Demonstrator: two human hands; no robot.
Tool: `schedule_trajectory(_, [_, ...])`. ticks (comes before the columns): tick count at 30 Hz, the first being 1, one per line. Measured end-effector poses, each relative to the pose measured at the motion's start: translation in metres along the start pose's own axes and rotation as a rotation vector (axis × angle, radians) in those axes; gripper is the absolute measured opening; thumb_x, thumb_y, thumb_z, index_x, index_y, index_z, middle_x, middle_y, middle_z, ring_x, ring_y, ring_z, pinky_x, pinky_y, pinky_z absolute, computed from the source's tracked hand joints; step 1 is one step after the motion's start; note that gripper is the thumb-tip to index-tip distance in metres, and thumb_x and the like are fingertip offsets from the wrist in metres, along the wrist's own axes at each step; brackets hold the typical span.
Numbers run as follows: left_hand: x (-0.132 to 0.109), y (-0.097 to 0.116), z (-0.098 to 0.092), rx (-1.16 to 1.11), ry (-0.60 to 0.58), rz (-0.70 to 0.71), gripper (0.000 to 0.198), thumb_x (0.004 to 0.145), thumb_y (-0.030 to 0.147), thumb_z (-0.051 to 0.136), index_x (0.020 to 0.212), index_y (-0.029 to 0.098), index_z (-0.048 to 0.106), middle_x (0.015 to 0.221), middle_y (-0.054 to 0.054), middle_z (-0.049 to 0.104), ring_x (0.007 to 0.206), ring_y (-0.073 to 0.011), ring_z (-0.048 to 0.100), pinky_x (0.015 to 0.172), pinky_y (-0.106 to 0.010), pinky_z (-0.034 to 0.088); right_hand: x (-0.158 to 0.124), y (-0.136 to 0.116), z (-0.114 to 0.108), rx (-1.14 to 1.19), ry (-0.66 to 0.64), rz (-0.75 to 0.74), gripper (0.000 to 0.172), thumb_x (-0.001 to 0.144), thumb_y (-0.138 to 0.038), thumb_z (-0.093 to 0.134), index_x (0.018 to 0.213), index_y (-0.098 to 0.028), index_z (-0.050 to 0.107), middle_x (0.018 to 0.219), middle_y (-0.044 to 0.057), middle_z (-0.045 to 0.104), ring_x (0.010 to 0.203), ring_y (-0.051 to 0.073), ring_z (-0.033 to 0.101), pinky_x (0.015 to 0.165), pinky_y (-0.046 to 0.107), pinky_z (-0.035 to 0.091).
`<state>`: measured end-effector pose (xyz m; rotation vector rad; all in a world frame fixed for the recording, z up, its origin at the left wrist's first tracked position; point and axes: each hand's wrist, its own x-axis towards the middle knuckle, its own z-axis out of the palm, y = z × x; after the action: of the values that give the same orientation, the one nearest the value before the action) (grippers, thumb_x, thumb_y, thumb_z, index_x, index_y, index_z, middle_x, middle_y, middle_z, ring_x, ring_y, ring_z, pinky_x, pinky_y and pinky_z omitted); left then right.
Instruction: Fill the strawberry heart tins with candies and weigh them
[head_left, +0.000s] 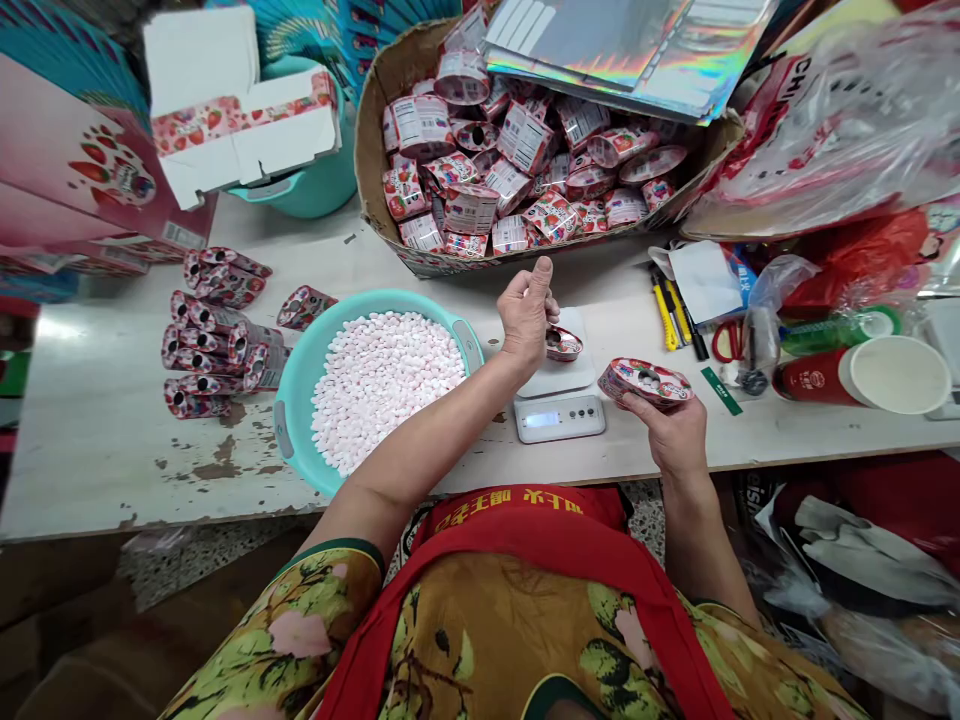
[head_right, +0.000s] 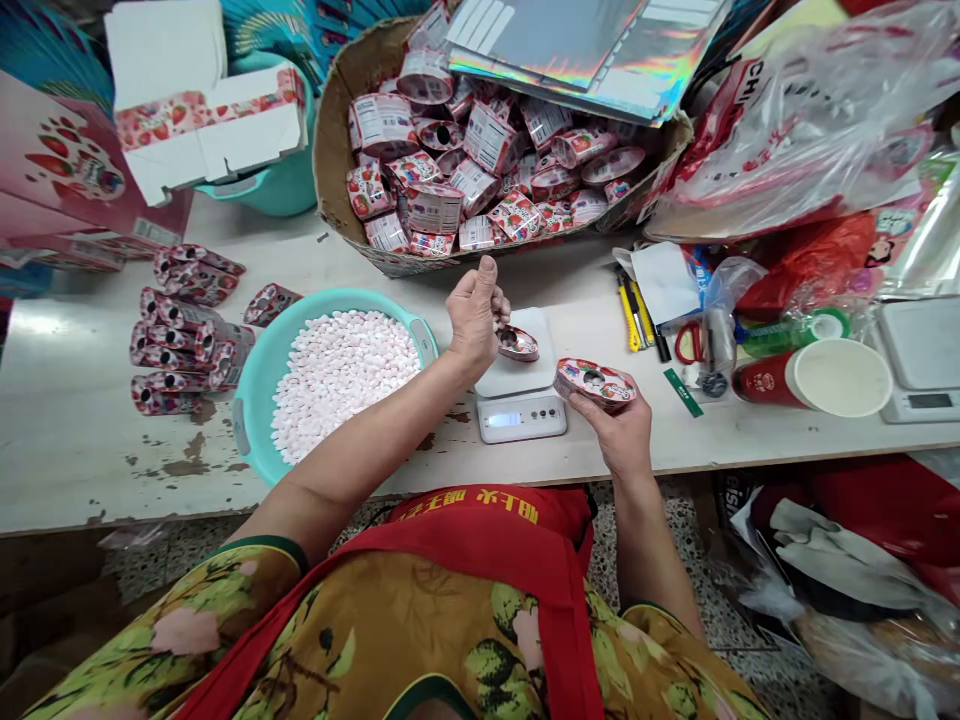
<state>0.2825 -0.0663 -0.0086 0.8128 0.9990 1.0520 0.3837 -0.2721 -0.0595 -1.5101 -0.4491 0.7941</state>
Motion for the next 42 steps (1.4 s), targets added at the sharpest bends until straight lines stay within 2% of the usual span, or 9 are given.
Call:
schedule_trajectory(6, [-0.001, 0.004, 0.001, 0.009, 0.011, -0.044, 0.053, 0.090, 0.065, 0.070, 0.069, 0.021, 0.049, 0.051, 0.008, 0.037, 0.043, -0.0063, 0.046, 0.044, -0.020, 0.035, 0.003, 0.007, -0.001, 0.004, 0.006, 0.005, 0.060, 0.062, -0.038, 0.096, 0.111, -0.014, 0.071, 0.112, 0.010, 0.077, 0.099, 0.025, 0.075, 0.091, 0.044, 0.065])
schedule_trajectory(11, [-0.001, 0.005, 0.001, -0.001, -0.003, -0.051, 0.053, 0.094, 0.065, 0.065, 0.069, 0.021, 0.050, 0.052, 0.006, 0.041, 0.047, -0.0081, 0.054, 0.046, -0.019, 0.040, 0.005, 0.011, 0.001, -0.019, -0.014, -0.013, 0.059, 0.064, -0.038, 0.095, 0.113, -0.015, 0.071, 0.113, 0.010, 0.077, 0.102, 0.025, 0.075, 0.095, 0.045, 0.064])
schedule_trajectory(18, [0.000, 0.009, 0.005, -0.083, 0.028, -0.045, 0.054, 0.100, 0.057, 0.062, 0.065, 0.020, 0.042, 0.051, 0.006, 0.036, 0.042, -0.0049, 0.040, 0.041, -0.018, 0.031, 0.007, 0.015, 0.003, -0.010, -0.012, -0.014, 0.061, 0.063, -0.039, 0.096, 0.113, -0.015, 0.070, 0.114, 0.010, 0.077, 0.101, 0.025, 0.075, 0.094, 0.045, 0.064])
schedule_trajectory(22, [0.003, 0.017, 0.003, -0.102, 0.028, -0.080, 0.056, 0.100, 0.062, 0.057, 0.068, 0.020, 0.038, 0.052, 0.006, 0.034, 0.042, -0.0042, 0.035, 0.040, -0.019, 0.026, 0.009, 0.016, 0.005, -0.013, -0.015, 0.001, 0.059, 0.063, -0.038, 0.096, 0.111, -0.015, 0.070, 0.111, 0.009, 0.078, 0.100, 0.025, 0.075, 0.095, 0.046, 0.064])
schedule_trajectory(26, [0.006, 0.036, -0.012, -0.046, 0.001, -0.169, 0.058, 0.089, 0.073, 0.061, 0.071, 0.020, 0.045, 0.053, 0.007, 0.033, 0.038, -0.0036, 0.032, 0.038, -0.021, 0.022, 0.007, 0.013, 0.006, 0.025, -0.013, 0.010, 0.061, 0.060, -0.035, 0.097, 0.111, -0.017, 0.069, 0.110, 0.007, 0.078, 0.098, 0.024, 0.076, 0.097, 0.046, 0.063])
schedule_trajectory(29, [0.003, 0.054, -0.032, -0.008, -0.013, -0.213, 0.056, 0.093, 0.073, 0.056, 0.075, 0.020, 0.054, 0.050, 0.008, 0.031, 0.036, -0.0037, 0.031, 0.035, -0.021, 0.021, 0.005, 0.011, 0.004, 0.027, -0.003, 0.008, 0.062, 0.057, -0.034, 0.098, 0.109, -0.018, 0.068, 0.110, 0.006, 0.078, 0.098, 0.023, 0.076, 0.098, 0.045, 0.063])
schedule_trajectory(33, [-0.007, 0.071, -0.058, 0.076, -0.013, -0.255, 0.051, 0.095, 0.068, 0.059, 0.081, 0.019, 0.062, 0.056, 0.004, 0.048, 0.040, -0.0043, 0.044, 0.034, -0.018, 0.027, 0.001, 0.011, 0.001, 0.012, 0.000, 0.008, 0.063, 0.057, -0.036, 0.098, 0.109, -0.018, 0.067, 0.109, 0.006, 0.077, 0.098, 0.024, 0.075, 0.097, 0.046, 0.064])
schedule_trajectory(37, [-0.019, 0.073, -0.069, 0.145, -0.068, -0.307, 0.042, 0.095, 0.057, 0.069, 0.082, 0.018, 0.064, 0.056, 0.004, 0.047, 0.039, -0.0040, 0.045, 0.034, -0.016, 0.026, -0.004, 0.010, -0.001, 0.004, 0.011, 0.015, 0.065, 0.055, -0.037, 0.098, 0.109, -0.018, 0.067, 0.109, 0.007, 0.077, 0.097, 0.024, 0.075, 0.096, 0.047, 0.064])
schedule_trajectory(42, [-0.026, 0.060, -0.067, 0.304, -0.211, -0.333, 0.028, 0.091, 0.037, 0.079, 0.079, 0.016, 0.065, 0.057, 0.003, 0.050, 0.038, -0.0034, 0.041, 0.035, -0.015, 0.021, -0.009, 0.007, -0.001, 0.025, 0.027, 0.012, 0.064, 0.055, -0.037, 0.099, 0.108, -0.017, 0.068, 0.107, 0.006, 0.077, 0.096, 0.023, 0.075, 0.096, 0.045, 0.064])
